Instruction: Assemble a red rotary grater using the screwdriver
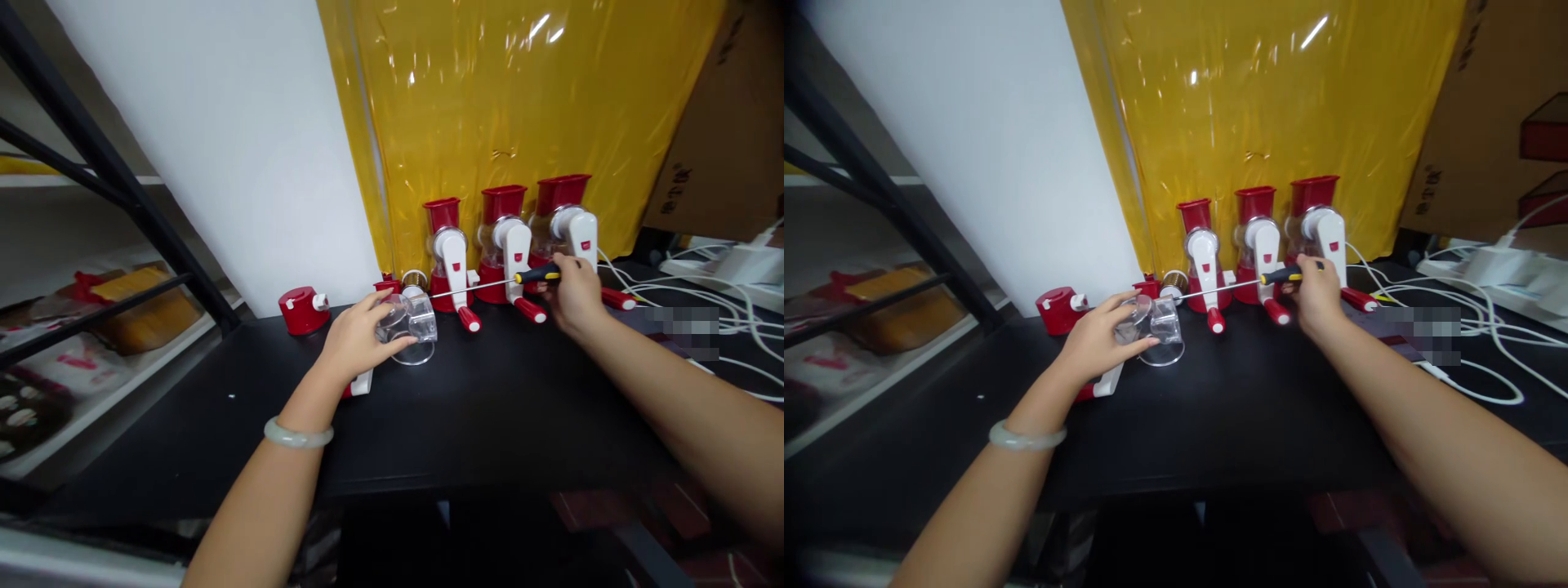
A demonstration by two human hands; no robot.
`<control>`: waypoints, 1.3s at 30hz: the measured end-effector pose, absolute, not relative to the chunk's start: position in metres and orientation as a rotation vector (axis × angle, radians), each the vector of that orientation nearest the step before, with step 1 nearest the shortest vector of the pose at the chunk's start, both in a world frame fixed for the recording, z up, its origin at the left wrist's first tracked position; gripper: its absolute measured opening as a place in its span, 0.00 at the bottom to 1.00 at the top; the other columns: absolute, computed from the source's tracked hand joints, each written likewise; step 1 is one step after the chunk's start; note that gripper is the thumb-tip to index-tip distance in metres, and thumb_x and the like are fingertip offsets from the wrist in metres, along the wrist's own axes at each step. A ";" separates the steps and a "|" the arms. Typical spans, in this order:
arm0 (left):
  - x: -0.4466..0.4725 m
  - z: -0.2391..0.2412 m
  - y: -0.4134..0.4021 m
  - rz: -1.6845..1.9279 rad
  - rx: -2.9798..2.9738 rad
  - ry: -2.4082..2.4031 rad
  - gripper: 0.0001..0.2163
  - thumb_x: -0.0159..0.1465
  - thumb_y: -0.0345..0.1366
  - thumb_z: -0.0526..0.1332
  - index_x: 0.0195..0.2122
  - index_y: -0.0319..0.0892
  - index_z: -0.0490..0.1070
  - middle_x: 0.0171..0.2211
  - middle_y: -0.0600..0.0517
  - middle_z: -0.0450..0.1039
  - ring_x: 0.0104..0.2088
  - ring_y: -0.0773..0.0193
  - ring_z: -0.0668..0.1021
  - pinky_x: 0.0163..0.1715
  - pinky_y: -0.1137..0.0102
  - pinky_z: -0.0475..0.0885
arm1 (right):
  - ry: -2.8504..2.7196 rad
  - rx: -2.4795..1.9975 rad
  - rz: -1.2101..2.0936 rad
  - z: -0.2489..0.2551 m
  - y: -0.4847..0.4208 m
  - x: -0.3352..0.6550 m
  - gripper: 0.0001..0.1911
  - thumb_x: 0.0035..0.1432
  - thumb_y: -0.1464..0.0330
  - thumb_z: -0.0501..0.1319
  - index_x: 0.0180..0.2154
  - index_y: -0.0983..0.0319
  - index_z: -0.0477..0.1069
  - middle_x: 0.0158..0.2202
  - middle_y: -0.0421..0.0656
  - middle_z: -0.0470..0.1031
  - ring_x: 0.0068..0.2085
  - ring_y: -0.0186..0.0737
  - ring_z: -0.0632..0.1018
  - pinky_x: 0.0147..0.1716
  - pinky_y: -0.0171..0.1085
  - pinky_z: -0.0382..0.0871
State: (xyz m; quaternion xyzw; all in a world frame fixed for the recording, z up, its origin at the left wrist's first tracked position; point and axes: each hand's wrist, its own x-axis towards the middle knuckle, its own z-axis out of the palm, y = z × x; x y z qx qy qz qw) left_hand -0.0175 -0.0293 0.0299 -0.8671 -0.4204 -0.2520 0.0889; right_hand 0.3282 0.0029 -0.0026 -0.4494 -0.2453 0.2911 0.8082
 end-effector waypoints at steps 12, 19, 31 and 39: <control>-0.009 0.021 -0.025 -0.868 -2.430 -1.211 0.27 0.55 0.53 0.71 0.50 0.45 0.70 0.57 0.43 0.73 0.57 0.48 0.75 0.65 0.48 0.57 | -0.714 -0.722 0.223 0.001 -0.001 0.326 0.04 0.53 0.65 0.58 0.29 0.56 0.63 0.28 0.38 0.62 0.28 0.35 0.67 0.17 0.34 0.62; -0.011 0.021 -0.021 -0.898 -2.345 -1.352 0.34 0.51 0.57 0.71 0.53 0.44 0.66 0.48 0.42 0.78 0.51 0.42 0.77 0.56 0.48 0.64 | -1.264 -0.859 -0.034 0.002 -0.050 0.277 0.11 0.56 0.62 0.66 0.37 0.58 0.66 0.33 0.38 0.68 0.33 0.35 0.72 0.34 0.38 0.70; -0.011 0.021 -0.020 -1.013 -2.338 -1.239 0.26 0.56 0.54 0.70 0.48 0.43 0.68 0.54 0.42 0.72 0.55 0.46 0.73 0.60 0.48 0.61 | -1.490 -0.860 -0.088 -0.014 -0.057 0.262 0.17 0.53 0.63 0.69 0.41 0.58 0.65 0.37 0.40 0.71 0.36 0.39 0.75 0.39 0.42 0.71; -0.010 0.023 -0.020 -1.178 -2.394 -0.999 0.16 0.63 0.45 0.65 0.48 0.44 0.70 0.47 0.46 0.75 0.50 0.53 0.75 0.53 0.57 0.66 | -1.344 -0.808 -0.117 -0.003 -0.055 0.270 0.12 0.57 0.62 0.65 0.38 0.58 0.64 0.35 0.40 0.69 0.35 0.38 0.72 0.39 0.42 0.69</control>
